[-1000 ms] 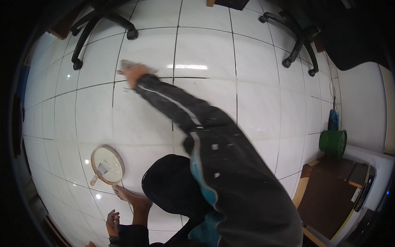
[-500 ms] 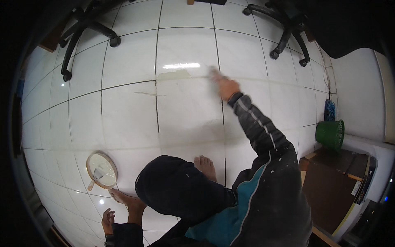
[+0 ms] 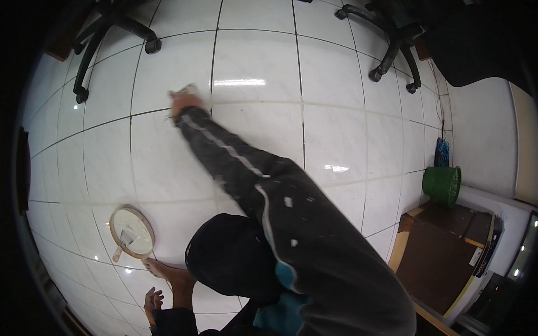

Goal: The person applies a white substance to the gaps between floor tiles using a small hand tool and a cloth.

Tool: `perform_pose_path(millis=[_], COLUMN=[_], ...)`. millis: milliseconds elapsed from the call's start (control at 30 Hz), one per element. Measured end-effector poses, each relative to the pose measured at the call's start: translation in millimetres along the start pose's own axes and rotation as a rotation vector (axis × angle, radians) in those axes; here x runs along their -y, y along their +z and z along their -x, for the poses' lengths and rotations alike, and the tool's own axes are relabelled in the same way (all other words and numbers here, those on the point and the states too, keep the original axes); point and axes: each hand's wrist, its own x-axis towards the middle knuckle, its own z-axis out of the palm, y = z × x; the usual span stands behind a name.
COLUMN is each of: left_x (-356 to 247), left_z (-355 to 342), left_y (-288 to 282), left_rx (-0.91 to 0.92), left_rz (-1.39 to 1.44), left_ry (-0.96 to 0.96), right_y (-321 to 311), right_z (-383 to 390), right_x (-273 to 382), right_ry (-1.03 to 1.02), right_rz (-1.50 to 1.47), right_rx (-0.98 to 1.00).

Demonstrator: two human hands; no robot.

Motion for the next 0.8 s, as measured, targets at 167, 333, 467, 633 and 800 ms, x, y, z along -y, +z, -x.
perform_pose_path(millis=[167,333,467,633,800], left_x=[-43,-23,-64,-60,-85], left_z=[-7,-5,-5,3,9], left_y=[11,-2,7,-4,-1], left_rx=[-0.031,-0.088,-0.034,-0.055,-0.137], left_rz=[0.007,0.013,-0.032,-0.090,-0.181], left_ry=[0.023,0.105,0.095,0.058,-0.001], right_y=[24,1,36,-6,-100], right_z=[-48,-14,20,100,109], right_x=[123,142,44,21,-68], right_ry=[0.037,-0.228,-0.418,-0.464,-0.338], right_rz=[-0.090,0.117,0.512,0.557,0.200], right_rx=[0.213,0.116,-0.189,0.140,0.123])
